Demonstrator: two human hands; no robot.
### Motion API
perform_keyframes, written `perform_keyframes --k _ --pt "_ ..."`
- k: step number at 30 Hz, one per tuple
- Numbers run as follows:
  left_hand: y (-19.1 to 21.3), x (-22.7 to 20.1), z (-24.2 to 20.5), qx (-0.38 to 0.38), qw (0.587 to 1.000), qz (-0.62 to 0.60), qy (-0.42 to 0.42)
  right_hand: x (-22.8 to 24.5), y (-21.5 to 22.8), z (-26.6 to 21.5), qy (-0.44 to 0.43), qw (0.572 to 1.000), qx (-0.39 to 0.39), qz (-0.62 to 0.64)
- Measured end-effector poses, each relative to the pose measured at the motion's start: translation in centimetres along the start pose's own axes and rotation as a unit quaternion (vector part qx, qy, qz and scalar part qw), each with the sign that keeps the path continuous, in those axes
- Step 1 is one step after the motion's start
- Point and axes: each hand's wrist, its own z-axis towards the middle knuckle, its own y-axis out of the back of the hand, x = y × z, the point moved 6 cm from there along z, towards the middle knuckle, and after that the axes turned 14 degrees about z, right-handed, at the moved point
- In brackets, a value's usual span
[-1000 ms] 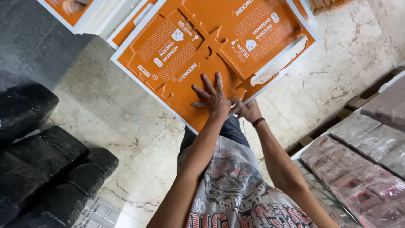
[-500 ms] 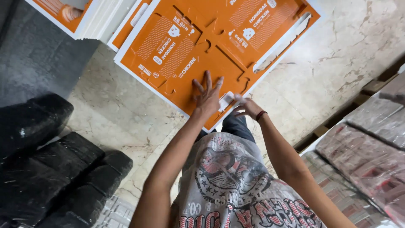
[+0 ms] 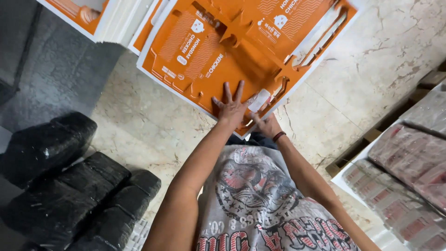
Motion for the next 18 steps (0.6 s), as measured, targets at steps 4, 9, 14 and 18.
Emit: perform_keyframes --k 4,9,14,18 --pt "1.3 0.3 -0.7 0.016 1.000 -0.001 -0.016 -2.5 1.0 -0.9 -0.345 0.936 0.025 0.064" --pt "0.8 0.5 -1.3 0.004 0.998 -0.027 0.056 -6.9 -2.1 -2.0 -0.358 0.915 -0.004 0.186" --pt "1.8 -0.5 -1.6 0.029 0.997 -0.010 0.073 -5.2 -3.1 -1.8 -0.259 0.964 0.017 0.056" --pt "1.3 -0.7 -0.9 0.051 0.995 0.007 0.089 -0.8 -4.5 -3.8 -0.321 0.932 -0.021 0.169"
